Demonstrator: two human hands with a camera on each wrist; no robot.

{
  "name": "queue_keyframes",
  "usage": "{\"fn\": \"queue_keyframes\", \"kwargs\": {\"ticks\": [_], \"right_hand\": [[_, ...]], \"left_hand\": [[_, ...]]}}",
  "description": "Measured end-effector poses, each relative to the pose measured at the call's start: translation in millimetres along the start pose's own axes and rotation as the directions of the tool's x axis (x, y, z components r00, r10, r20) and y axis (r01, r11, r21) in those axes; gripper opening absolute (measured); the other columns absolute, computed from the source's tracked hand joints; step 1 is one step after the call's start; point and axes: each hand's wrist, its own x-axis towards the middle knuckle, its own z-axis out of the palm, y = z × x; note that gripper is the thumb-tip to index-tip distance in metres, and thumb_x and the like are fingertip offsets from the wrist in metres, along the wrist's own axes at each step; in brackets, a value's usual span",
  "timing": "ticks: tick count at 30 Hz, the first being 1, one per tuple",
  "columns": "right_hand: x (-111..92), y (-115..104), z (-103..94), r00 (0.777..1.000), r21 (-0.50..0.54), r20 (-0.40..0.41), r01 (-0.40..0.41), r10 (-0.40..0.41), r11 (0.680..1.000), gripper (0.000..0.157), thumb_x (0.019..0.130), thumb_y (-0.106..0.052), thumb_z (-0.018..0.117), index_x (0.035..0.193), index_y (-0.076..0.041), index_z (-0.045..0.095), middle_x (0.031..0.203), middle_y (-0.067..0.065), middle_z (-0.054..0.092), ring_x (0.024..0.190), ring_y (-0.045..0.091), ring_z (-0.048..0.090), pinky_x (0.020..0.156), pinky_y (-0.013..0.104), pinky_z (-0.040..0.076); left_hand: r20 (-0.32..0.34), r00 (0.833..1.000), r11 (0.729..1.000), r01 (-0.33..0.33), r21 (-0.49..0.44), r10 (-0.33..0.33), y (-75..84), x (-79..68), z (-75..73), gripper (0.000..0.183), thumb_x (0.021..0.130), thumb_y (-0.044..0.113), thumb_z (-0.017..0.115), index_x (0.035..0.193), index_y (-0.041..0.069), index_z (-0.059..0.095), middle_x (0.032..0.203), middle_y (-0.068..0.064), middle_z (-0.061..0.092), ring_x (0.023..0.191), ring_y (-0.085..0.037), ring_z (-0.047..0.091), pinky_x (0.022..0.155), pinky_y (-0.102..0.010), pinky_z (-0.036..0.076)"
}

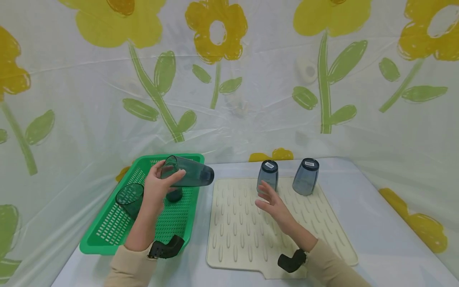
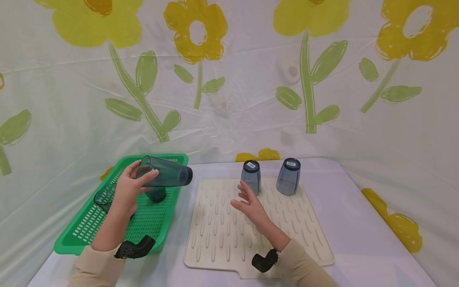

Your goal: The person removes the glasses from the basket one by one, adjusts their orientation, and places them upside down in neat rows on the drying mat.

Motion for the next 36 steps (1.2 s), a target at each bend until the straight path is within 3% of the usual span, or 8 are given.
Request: {"fn": "queue_keyframes", "kwargs": {"ticks": [3, 9, 18, 25, 31, 36], "right_hand": [[0.8, -0.1, 1.6, 1.000, 0.005, -0.007, 0.006, -0.006, 1.000, 0.073, 0.090, -0.019, 0.056, 0.147, -0.007, 0.012, 0.149, 0.017, 0.019, 0.135, 0.037, 0.022, 0.105, 0.057, 0.024], [2.1, 1.5, 4.0, 1.000, 0.022, -0.010, 0.017, -0.017, 1.000, 0.071, 0.091, -0.019, 0.055, 0.147, -0.009, 0.012, 0.149, 0.017, 0.020, 0.135, 0.036, 0.023, 0.105, 0.057, 0.023], [3.2, 1.3, 5.5, 0.999, 0.038, -0.028, 0.018, -0.017, 0.999, 0.069, 0.091, -0.018, 0.053, 0.147, -0.009, 0.014, 0.148, 0.017, 0.021, 0.134, 0.037, 0.024, 0.106, 0.057, 0.023], [4.1, 0.5, 6.9, 0.999, 0.025, -0.052, 0.013, -0.012, 1.000, 0.070, 0.090, -0.021, 0.055, 0.146, -0.009, 0.016, 0.148, 0.017, 0.022, 0.134, 0.037, 0.026, 0.105, 0.057, 0.023], [3.7, 0.0, 7.4, 0.999, 0.026, -0.047, 0.027, -0.026, 0.999, 0.071, 0.089, -0.021, 0.056, 0.146, -0.009, 0.016, 0.147, 0.017, 0.023, 0.133, 0.037, 0.026, 0.105, 0.058, 0.023], [4.0, -0.7, 7.5, 0.998, 0.047, -0.034, 0.049, -0.048, 0.998, 0.072, 0.088, -0.022, 0.056, 0.146, -0.008, 0.016, 0.147, 0.018, 0.024, 0.133, 0.038, 0.027, 0.105, 0.058, 0.024]], "left_hand": [[0.003, 1.000, 0.998, 0.007, -0.063, -0.007, -4.6, -1.3, 3.8, 0.073, 0.088, 0.016, 0.059, 0.147, 0.010, 0.016, 0.141, -0.012, 0.035, 0.087, 0.007, 0.053, 0.070, -0.019, 0.051], [0.026, 1.000, 0.990, 0.019, -0.142, -0.015, -13.6, -4.0, 15.4, 0.071, 0.089, 0.014, 0.057, 0.146, 0.008, 0.015, 0.140, -0.015, 0.035, 0.083, 0.010, 0.055, 0.069, -0.018, 0.052], [0.036, 0.999, 0.983, 0.031, -0.180, -0.024, -29.1, -4.4, 34.6, 0.069, 0.086, 0.014, 0.059, 0.144, 0.006, 0.022, 0.137, -0.018, 0.039, 0.095, -0.004, 0.054, 0.068, -0.022, 0.053], [0.045, 0.999, 0.971, 0.039, -0.238, -0.029, -35.2, -5.9, 49.6, 0.067, 0.084, 0.014, 0.061, 0.142, 0.004, 0.027, 0.134, -0.020, 0.042, 0.091, -0.007, 0.057, 0.067, -0.027, 0.055], [0.069, 0.997, 0.956, 0.051, -0.287, -0.032, -40.8, -7.0, 60.9, 0.066, 0.085, 0.015, 0.059, 0.141, 0.002, 0.027, 0.135, -0.021, 0.041, 0.109, -0.024, 0.051, 0.071, -0.034, 0.055], [0.083, 0.995, 0.942, 0.074, -0.328, -0.049, -45.0, -7.2, 70.4, 0.065, 0.084, 0.016, 0.058, 0.140, 0.002, 0.029, 0.135, -0.021, 0.040, 0.102, -0.020, 0.055, 0.072, -0.036, 0.055]]}}
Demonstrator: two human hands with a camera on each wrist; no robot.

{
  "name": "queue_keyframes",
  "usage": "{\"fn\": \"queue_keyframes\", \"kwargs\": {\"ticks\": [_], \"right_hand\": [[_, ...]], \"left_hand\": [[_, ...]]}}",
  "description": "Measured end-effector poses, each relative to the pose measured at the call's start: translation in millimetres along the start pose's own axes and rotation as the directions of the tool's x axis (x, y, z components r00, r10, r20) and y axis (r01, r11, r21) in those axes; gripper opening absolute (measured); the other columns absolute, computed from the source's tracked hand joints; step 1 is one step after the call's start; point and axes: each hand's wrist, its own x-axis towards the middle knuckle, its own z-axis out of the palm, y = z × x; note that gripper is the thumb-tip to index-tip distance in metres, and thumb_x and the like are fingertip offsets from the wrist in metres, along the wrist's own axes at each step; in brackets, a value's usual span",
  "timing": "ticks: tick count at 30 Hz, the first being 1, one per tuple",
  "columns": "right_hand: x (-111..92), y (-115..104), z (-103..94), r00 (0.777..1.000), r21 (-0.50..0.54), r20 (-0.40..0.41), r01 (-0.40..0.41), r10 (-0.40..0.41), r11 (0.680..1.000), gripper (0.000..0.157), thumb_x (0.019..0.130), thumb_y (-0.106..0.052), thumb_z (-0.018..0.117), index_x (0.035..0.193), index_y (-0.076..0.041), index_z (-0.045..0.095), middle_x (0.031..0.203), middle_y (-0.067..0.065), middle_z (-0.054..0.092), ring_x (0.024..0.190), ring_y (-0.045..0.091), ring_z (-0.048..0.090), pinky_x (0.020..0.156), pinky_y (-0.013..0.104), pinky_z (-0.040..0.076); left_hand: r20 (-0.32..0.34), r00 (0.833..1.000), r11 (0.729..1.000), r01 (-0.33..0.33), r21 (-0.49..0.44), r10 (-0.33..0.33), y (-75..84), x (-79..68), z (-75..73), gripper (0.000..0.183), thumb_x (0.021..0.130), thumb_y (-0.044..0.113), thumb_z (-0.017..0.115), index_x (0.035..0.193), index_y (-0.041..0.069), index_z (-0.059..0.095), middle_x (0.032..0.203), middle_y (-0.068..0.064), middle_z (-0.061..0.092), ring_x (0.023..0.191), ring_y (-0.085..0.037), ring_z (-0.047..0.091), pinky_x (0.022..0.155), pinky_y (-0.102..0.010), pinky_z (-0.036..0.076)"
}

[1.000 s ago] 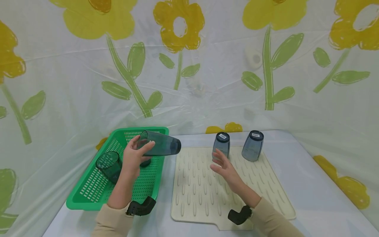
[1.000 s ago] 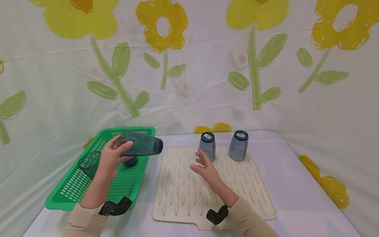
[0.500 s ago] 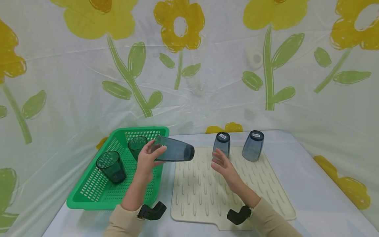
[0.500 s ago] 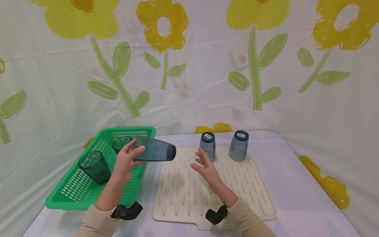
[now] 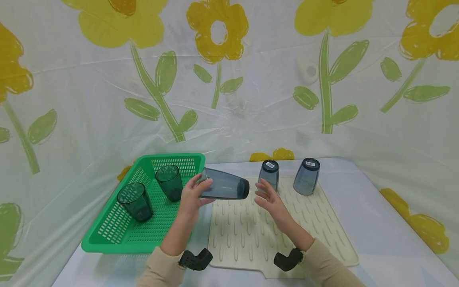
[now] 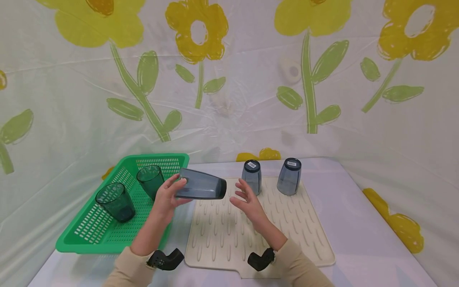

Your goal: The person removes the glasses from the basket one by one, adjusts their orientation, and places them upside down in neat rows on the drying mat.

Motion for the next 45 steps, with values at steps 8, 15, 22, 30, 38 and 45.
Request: {"fn": "queue_keyframes", "kwargs": {"ticks": [8, 15, 22, 30, 38, 45], "right_hand": [[-0.1, -1.3, 1.1, 1.000, 0.022, 0.004, 0.013, -0.013, 1.000, 0.070, 0.089, -0.020, 0.056, 0.146, -0.009, 0.017, 0.147, 0.018, 0.023, 0.132, 0.038, 0.027, 0.104, 0.057, 0.025], [-0.2, -3.1, 1.8, 1.000, 0.036, 0.010, 0.028, -0.029, 0.999, 0.072, 0.088, -0.019, 0.057, 0.146, -0.009, 0.017, 0.148, 0.017, 0.021, 0.132, 0.037, 0.026, 0.103, 0.054, 0.028], [-1.4, -6.5, 1.0, 1.000, 0.052, 0.001, 0.016, -0.016, 0.999, 0.072, 0.087, -0.019, 0.060, 0.146, -0.009, 0.019, 0.147, 0.016, 0.024, 0.129, 0.034, 0.030, 0.100, 0.040, 0.036], [-2.9, -8.5, 2.3, 0.999, 0.092, -0.041, 0.012, -0.008, 0.996, 0.069, 0.085, -0.013, 0.059, 0.143, -0.007, 0.022, 0.143, 0.015, 0.028, 0.118, 0.019, 0.039, 0.086, 0.019, 0.042], [-2.9, -7.4, 2.4, 0.996, 0.107, -0.092, -0.007, 0.017, 0.994, 0.065, 0.084, -0.007, 0.059, 0.141, -0.006, 0.028, 0.139, 0.015, 0.033, 0.110, 0.017, 0.042, 0.083, 0.016, 0.044], [-2.9, -3.7, 1.0, 0.994, 0.118, -0.098, -0.031, 0.043, 0.993, 0.068, 0.082, -0.003, 0.061, 0.141, -0.009, 0.028, 0.133, 0.017, 0.036, 0.107, 0.018, 0.045, 0.080, 0.018, 0.046]], "left_hand": [[0.007, 1.000, 0.999, 0.031, -0.025, -0.031, -12.1, -3.2, 10.9, 0.066, 0.085, 0.020, 0.057, 0.141, 0.001, 0.028, 0.129, -0.025, 0.043, 0.093, -0.015, 0.058, 0.072, -0.036, 0.055], [0.024, 0.998, 0.997, 0.053, -0.055, -0.052, -22.6, -4.6, 19.9, 0.067, 0.086, 0.023, 0.057, 0.140, -0.002, 0.027, 0.121, -0.024, 0.050, 0.084, -0.012, 0.061, 0.068, -0.033, 0.056], [0.065, 0.996, 0.991, 0.073, -0.112, -0.066, -33.1, -3.5, 29.3, 0.058, 0.087, 0.022, 0.053, 0.134, -0.005, 0.035, 0.110, -0.014, 0.055, 0.081, -0.014, 0.061, 0.067, -0.034, 0.056], [0.089, 0.992, 0.984, 0.103, -0.148, -0.091, -47.1, -0.5, 33.5, 0.041, 0.090, 0.027, 0.051, 0.120, -0.001, 0.049, 0.087, -0.001, 0.061, 0.073, -0.013, 0.064, 0.067, -0.035, 0.056], [0.086, 0.985, 0.968, 0.161, -0.193, -0.146, -54.0, 0.3, 36.7, 0.049, 0.090, 0.031, 0.052, 0.127, 0.001, 0.047, 0.084, 0.004, 0.068, 0.074, -0.010, 0.067, 0.070, -0.033, 0.055], [0.108, 0.983, 0.964, 0.168, -0.207, -0.149, -53.3, -0.8, 36.9, 0.051, 0.091, 0.033, 0.049, 0.131, 0.002, 0.043, 0.084, 0.005, 0.068, 0.074, -0.009, 0.066, 0.070, -0.032, 0.055]]}}
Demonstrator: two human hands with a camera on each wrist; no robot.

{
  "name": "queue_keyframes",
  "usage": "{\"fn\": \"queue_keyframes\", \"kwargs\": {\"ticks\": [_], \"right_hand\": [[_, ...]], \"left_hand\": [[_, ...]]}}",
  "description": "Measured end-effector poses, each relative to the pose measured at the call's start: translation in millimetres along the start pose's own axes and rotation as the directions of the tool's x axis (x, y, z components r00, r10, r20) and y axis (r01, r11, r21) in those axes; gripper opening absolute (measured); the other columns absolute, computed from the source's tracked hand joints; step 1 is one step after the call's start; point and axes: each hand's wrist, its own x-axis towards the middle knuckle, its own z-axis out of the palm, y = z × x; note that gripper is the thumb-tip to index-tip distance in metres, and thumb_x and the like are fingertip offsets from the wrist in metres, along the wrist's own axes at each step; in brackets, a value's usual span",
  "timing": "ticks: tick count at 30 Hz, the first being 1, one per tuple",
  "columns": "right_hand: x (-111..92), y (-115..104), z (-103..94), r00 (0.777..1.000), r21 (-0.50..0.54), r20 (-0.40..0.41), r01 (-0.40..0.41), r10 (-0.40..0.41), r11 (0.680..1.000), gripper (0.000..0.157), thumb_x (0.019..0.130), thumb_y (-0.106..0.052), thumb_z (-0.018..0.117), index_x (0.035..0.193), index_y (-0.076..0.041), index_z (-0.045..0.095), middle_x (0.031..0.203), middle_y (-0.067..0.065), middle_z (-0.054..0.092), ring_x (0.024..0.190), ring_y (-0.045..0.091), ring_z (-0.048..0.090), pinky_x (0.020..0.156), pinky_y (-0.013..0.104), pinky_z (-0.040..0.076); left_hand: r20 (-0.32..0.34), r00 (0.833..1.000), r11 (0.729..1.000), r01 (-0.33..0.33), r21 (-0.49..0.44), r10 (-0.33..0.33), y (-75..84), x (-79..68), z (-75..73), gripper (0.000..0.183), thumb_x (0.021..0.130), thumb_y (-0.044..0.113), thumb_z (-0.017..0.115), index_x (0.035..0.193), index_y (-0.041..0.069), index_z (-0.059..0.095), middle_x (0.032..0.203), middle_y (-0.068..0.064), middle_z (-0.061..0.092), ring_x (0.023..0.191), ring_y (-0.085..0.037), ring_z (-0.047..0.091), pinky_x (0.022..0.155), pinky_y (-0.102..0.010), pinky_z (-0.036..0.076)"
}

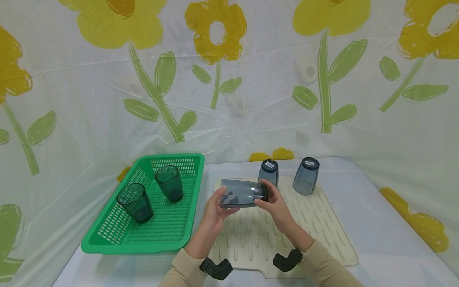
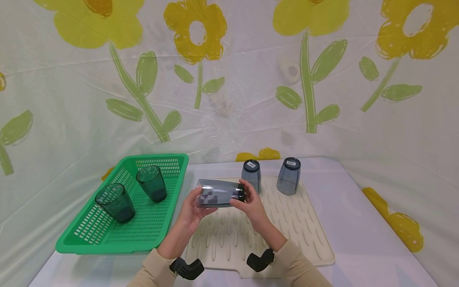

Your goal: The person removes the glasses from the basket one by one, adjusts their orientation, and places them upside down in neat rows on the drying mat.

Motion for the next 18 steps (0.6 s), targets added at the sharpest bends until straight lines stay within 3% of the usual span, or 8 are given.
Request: {"fn": "queue_keyframes", "kwargs": {"ticks": [6, 11, 18], "right_hand": [[1.0, 2.2, 0.1, 1.000, 0.040, 0.011, -0.003, 0.003, 0.999, 0.072, 0.081, -0.002, 0.063, 0.142, -0.010, 0.025, 0.135, 0.017, 0.034, 0.108, 0.016, 0.044, 0.082, 0.018, 0.046], [2.0, 5.6, 1.6, 1.000, 0.154, 0.029, -0.017, 0.012, 0.988, 0.074, 0.082, -0.001, 0.061, 0.143, -0.009, 0.021, 0.141, 0.014, 0.027, 0.111, 0.014, 0.042, 0.086, 0.016, 0.044], [1.8, 8.2, 4.7, 1.000, 0.320, 0.021, 0.010, -0.017, 0.947, 0.055, 0.081, 0.004, 0.057, 0.129, -0.008, 0.031, 0.116, 0.004, 0.043, 0.097, 0.008, 0.049, 0.086, 0.018, 0.044]], "left_hand": [[0.012, 1.000, 1.000, 0.022, -0.007, -0.022, 0.1, -0.5, 0.1, 0.050, 0.092, 0.035, 0.046, 0.134, 0.007, 0.041, 0.090, 0.004, 0.068, 0.077, -0.010, 0.067, 0.072, -0.032, 0.055], [0.019, 1.000, 1.000, 0.023, -0.018, -0.023, -2.2, 1.4, 1.1, 0.051, 0.092, 0.036, 0.047, 0.133, 0.007, 0.041, 0.090, 0.003, 0.068, 0.077, -0.011, 0.067, 0.073, -0.033, 0.055], [0.023, 0.999, 0.998, 0.032, -0.046, -0.031, -4.5, 1.0, 3.0, 0.051, 0.091, 0.037, 0.047, 0.134, 0.009, 0.039, 0.094, 0.003, 0.067, 0.081, -0.012, 0.066, 0.075, -0.034, 0.055]]}}
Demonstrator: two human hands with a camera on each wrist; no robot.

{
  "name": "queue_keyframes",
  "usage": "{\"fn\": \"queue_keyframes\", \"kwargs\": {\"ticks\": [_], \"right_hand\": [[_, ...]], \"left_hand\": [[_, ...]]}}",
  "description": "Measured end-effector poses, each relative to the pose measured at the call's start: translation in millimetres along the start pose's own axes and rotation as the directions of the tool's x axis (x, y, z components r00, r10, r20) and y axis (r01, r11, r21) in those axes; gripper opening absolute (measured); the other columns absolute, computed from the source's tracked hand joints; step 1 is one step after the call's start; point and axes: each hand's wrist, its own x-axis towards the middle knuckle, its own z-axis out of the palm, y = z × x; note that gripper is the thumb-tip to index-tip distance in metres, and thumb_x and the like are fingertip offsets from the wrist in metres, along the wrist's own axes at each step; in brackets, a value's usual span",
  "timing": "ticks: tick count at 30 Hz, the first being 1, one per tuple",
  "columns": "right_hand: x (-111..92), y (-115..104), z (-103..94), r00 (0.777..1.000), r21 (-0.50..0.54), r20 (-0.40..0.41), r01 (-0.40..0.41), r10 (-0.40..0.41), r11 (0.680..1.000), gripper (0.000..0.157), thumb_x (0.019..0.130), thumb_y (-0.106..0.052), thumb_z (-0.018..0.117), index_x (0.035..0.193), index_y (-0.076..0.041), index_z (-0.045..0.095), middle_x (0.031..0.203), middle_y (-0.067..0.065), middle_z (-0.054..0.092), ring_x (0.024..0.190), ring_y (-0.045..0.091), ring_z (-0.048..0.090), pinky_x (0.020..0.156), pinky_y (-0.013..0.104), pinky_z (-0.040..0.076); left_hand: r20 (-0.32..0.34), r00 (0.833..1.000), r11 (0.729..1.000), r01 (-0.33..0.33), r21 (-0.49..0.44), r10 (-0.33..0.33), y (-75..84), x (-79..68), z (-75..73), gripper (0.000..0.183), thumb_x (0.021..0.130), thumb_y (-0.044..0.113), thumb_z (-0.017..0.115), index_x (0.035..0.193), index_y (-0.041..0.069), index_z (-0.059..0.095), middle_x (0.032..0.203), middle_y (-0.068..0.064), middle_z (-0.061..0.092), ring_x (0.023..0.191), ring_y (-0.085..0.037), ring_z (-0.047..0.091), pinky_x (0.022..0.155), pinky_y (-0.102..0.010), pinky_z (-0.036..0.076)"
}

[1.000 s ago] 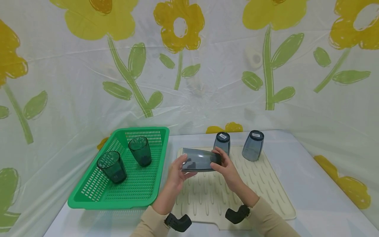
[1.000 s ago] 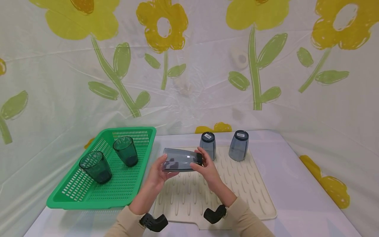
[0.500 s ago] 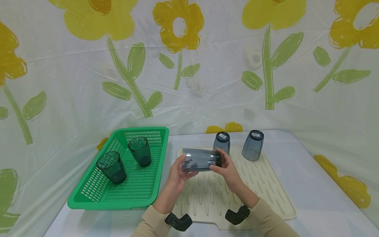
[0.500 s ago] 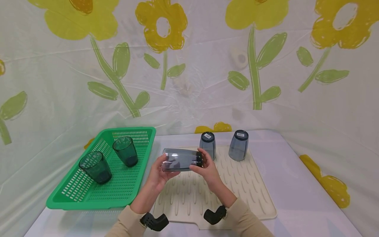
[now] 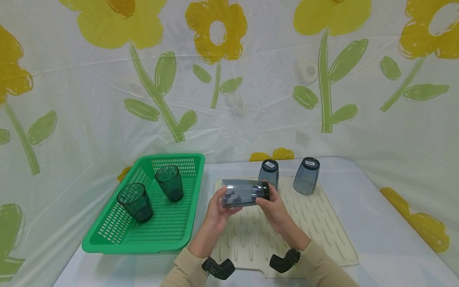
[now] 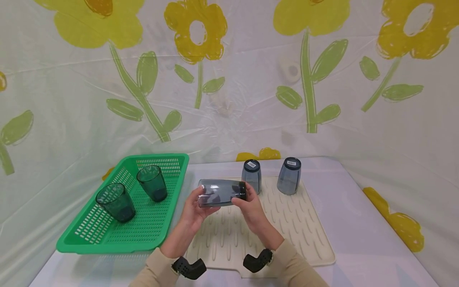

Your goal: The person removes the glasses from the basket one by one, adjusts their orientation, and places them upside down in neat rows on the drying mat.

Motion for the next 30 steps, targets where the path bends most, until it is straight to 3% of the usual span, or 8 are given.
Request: {"fn": "queue_keyframes", "kwargs": {"ticks": [8, 14, 19, 24, 30], "right_hand": [[2.2, -2.4, 6.1, 0.999, 0.148, -0.049, 0.016, -0.008, 0.989, 0.038, 0.084, 0.006, 0.051, 0.112, -0.020, 0.049, 0.112, 0.001, 0.046, 0.094, 0.011, 0.053, 0.085, 0.025, 0.046], [7.0, -9.8, 8.5, 0.997, 0.166, -0.064, 0.043, -0.033, 0.985, 0.038, 0.082, 0.005, 0.051, 0.111, -0.018, 0.048, 0.116, 0.004, 0.043, 0.097, 0.013, 0.052, 0.086, 0.032, 0.048], [10.7, -19.3, 9.1, 0.998, 0.131, -0.049, 0.044, -0.038, 0.990, 0.045, 0.080, 0.006, 0.052, 0.119, -0.012, 0.039, 0.117, 0.006, 0.040, 0.095, 0.013, 0.051, 0.084, 0.031, 0.047], [14.1, -30.0, 11.4, 0.999, 0.101, -0.021, 0.032, -0.030, 0.994, 0.049, 0.078, 0.006, 0.054, 0.120, -0.012, 0.036, 0.118, 0.007, 0.040, 0.096, 0.013, 0.051, 0.083, 0.029, 0.048], [17.9, -40.1, 15.1, 1.000, 0.045, -0.022, -0.015, 0.016, 0.999, 0.054, 0.078, 0.006, 0.053, 0.126, -0.011, 0.033, 0.127, 0.011, 0.035, 0.101, 0.018, 0.046, 0.082, 0.029, 0.047]], "left_hand": [[0.043, 0.999, 0.988, 0.011, -0.156, -0.005, -8.6, -1.7, 3.2, 0.052, 0.093, 0.033, 0.044, 0.135, 0.004, 0.033, 0.100, -0.001, 0.063, 0.086, -0.013, 0.065, 0.077, -0.033, 0.054], [0.105, 0.994, 0.977, 0.017, -0.212, 0.005, -12.0, -5.9, 4.4, 0.048, 0.096, 0.030, 0.037, 0.137, 0.006, 0.030, 0.107, -0.003, 0.061, 0.096, -0.017, 0.062, 0.085, -0.041, 0.050], [0.140, 0.990, 0.985, 0.023, -0.170, 0.002, -9.9, -7.0, 3.5, 0.051, 0.095, 0.032, 0.037, 0.139, 0.010, 0.028, 0.119, -0.004, 0.056, 0.105, -0.018, 0.058, 0.095, -0.051, 0.042], [0.167, 0.986, 0.992, 0.032, -0.126, -0.010, -6.5, -7.7, 1.3, 0.055, 0.093, 0.032, 0.037, 0.142, 0.012, 0.024, 0.132, -0.009, 0.045, 0.113, -0.020, 0.051, 0.098, -0.055, 0.036], [0.150, 0.988, 0.999, -0.018, -0.039, 0.023, -4.7, -9.9, -1.7, 0.062, 0.093, 0.034, 0.037, 0.146, 0.012, 0.013, 0.147, -0.018, 0.023, 0.128, -0.033, 0.035, 0.101, -0.057, 0.031]]}}
